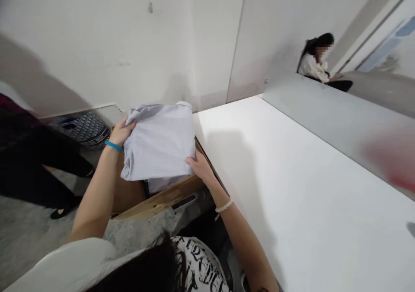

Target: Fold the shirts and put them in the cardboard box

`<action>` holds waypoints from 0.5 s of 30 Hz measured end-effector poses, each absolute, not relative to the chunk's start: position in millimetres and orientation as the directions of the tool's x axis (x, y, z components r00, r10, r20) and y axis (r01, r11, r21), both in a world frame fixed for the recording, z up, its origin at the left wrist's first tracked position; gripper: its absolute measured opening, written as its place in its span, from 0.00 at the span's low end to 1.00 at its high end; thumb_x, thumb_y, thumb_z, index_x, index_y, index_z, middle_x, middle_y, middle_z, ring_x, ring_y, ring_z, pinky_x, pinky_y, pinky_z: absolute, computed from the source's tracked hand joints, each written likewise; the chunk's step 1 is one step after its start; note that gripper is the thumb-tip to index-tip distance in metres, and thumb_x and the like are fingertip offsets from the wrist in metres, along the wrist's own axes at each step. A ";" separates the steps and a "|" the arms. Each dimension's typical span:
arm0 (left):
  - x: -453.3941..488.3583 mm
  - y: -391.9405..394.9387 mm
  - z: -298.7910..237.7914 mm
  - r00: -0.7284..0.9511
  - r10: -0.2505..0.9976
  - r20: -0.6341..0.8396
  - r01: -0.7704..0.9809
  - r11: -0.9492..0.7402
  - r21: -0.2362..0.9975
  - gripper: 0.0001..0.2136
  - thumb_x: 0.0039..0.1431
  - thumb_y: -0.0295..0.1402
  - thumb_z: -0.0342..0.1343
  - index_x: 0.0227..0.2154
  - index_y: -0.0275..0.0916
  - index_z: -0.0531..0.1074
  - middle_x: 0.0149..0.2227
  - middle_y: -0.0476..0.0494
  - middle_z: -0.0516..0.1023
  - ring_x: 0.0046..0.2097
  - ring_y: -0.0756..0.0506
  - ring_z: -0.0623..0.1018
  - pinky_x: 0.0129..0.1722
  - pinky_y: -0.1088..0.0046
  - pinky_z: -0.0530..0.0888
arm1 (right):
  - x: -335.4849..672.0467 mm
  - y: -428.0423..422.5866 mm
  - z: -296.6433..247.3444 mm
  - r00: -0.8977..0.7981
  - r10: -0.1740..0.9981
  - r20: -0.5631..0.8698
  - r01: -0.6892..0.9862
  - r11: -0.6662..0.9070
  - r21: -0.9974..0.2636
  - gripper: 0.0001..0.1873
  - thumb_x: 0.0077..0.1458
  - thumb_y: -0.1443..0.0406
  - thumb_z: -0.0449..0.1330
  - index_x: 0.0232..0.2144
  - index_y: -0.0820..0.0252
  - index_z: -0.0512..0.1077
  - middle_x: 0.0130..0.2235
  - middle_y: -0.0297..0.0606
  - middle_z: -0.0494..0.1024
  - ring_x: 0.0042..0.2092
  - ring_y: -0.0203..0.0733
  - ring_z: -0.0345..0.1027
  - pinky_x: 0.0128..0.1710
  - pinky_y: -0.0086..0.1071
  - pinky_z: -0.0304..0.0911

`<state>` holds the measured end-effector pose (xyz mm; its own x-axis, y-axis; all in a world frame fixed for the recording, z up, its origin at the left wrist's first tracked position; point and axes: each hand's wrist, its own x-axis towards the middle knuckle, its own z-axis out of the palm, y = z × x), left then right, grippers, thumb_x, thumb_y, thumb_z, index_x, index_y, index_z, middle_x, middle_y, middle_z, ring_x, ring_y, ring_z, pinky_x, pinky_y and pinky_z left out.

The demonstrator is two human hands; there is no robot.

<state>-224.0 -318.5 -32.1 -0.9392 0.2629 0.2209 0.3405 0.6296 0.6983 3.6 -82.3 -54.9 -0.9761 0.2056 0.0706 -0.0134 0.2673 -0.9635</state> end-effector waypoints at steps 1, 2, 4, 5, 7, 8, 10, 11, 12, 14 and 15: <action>-224.5 -331.6 -46.0 -0.958 0.239 0.159 0.281 0.678 0.679 0.19 0.60 0.35 0.43 0.52 0.31 0.63 0.49 0.38 0.73 0.51 0.44 0.71 0.52 0.63 0.69 | -7.4 -87.2 -64.5 -0.989 0.138 0.049 0.017 0.438 -0.899 0.22 0.56 0.64 0.52 0.52 0.64 0.67 0.46 0.44 0.77 0.48 0.46 0.69 0.48 0.36 0.62; -223.8 -341.5 -61.7 -0.970 0.225 0.092 0.228 0.716 0.660 0.19 0.58 0.36 0.47 0.49 0.31 0.66 0.45 0.36 0.75 0.48 0.41 0.73 0.49 0.62 0.71 | -15.5 -91.9 -74.4 -0.996 0.084 0.012 0.041 0.601 -0.798 0.22 0.57 0.64 0.52 0.53 0.66 0.66 0.44 0.48 0.77 0.46 0.48 0.70 0.47 0.38 0.62; -221.1 -352.2 -94.8 -0.978 0.204 -0.039 0.140 0.789 0.598 0.19 0.53 0.39 0.53 0.44 0.32 0.69 0.39 0.34 0.77 0.44 0.37 0.76 0.43 0.58 0.73 | -23.7 -99.8 -92.8 -0.997 0.021 -0.075 0.059 0.834 -0.548 0.21 0.60 0.63 0.51 0.51 0.71 0.68 0.41 0.54 0.78 0.43 0.51 0.72 0.45 0.39 0.62; -219.8 -352.9 -110.8 -0.977 0.193 -0.089 0.111 0.819 0.562 0.21 0.51 0.41 0.55 0.44 0.31 0.70 0.39 0.31 0.77 0.43 0.35 0.76 0.42 0.55 0.73 | -24.7 -102.8 -100.3 -0.995 0.005 -0.102 0.050 0.896 -0.441 0.19 0.62 0.63 0.49 0.49 0.71 0.69 0.39 0.55 0.78 0.42 0.51 0.73 0.44 0.38 0.61; -218.3 -345.4 -139.4 -0.974 0.178 -0.139 0.088 0.867 0.491 0.25 0.50 0.41 0.55 0.48 0.29 0.68 0.45 0.24 0.74 0.49 0.30 0.74 0.46 0.49 0.69 | -23.4 -106.2 -111.0 -0.994 -0.023 -0.109 0.014 0.944 -0.328 0.19 0.64 0.62 0.46 0.44 0.67 0.72 0.37 0.52 0.79 0.41 0.48 0.73 0.43 0.36 0.61; -217.4 -337.2 -152.1 -0.972 0.184 -0.148 0.098 0.883 0.459 0.26 0.51 0.41 0.54 0.50 0.29 0.66 0.50 0.21 0.71 0.53 0.29 0.71 0.50 0.47 0.66 | -21.8 -107.0 -114.3 -0.995 -0.031 -0.097 0.001 0.948 -0.318 0.19 0.65 0.62 0.44 0.43 0.65 0.73 0.37 0.50 0.79 0.41 0.46 0.74 0.41 0.34 0.61; -212.7 -313.2 -175.7 -0.960 0.233 -0.153 0.152 0.899 0.411 0.25 0.54 0.39 0.51 0.54 0.32 0.64 0.59 0.23 0.63 0.61 0.30 0.61 0.56 0.46 0.57 | -18.6 -107.4 -118.0 -0.998 -0.038 -0.053 -0.019 0.946 -0.325 0.19 0.66 0.62 0.43 0.43 0.62 0.72 0.37 0.46 0.79 0.40 0.44 0.73 0.39 0.31 0.61; -207.8 -298.7 -187.1 -0.950 0.269 -0.157 0.190 0.899 0.395 0.24 0.55 0.39 0.49 0.55 0.35 0.63 0.61 0.27 0.60 0.63 0.32 0.57 0.59 0.46 0.54 | -17.1 -107.5 -119.1 -0.999 -0.037 -0.031 -0.025 0.946 -0.323 0.19 0.66 0.62 0.43 0.43 0.61 0.72 0.36 0.44 0.79 0.39 0.43 0.73 0.38 0.31 0.60; -201.0 -283.8 -198.3 -0.939 0.305 -0.161 0.226 0.896 0.383 0.24 0.57 0.39 0.47 0.56 0.37 0.63 0.62 0.31 0.59 0.65 0.34 0.54 0.60 0.48 0.51 | -15.9 -107.7 -120.0 -0.999 -0.037 -0.016 -0.030 0.949 -0.315 0.19 0.66 0.62 0.42 0.43 0.60 0.72 0.36 0.43 0.79 0.39 0.42 0.73 0.38 0.31 0.60; -182.9 -257.2 -219.4 -0.918 0.358 -0.169 0.280 0.888 0.364 0.25 0.59 0.41 0.44 0.57 0.38 0.61 0.63 0.34 0.59 0.66 0.35 0.52 0.62 0.49 0.48 | -14.3 -108.7 -121.7 -0.999 -0.033 0.010 -0.035 0.955 -0.294 0.19 0.66 0.62 0.41 0.43 0.59 0.72 0.35 0.42 0.78 0.38 0.42 0.72 0.37 0.30 0.59; -173.3 -247.4 -228.9 -0.915 0.368 -0.166 0.293 0.887 0.356 0.26 0.59 0.41 0.43 0.59 0.36 0.60 0.63 0.33 0.57 0.66 0.35 0.51 0.62 0.49 0.46 | -13.9 -109.4 -122.7 -0.999 -0.028 0.020 -0.033 0.958 -0.285 0.19 0.66 0.63 0.41 0.42 0.59 0.72 0.34 0.42 0.78 0.38 0.42 0.71 0.37 0.30 0.59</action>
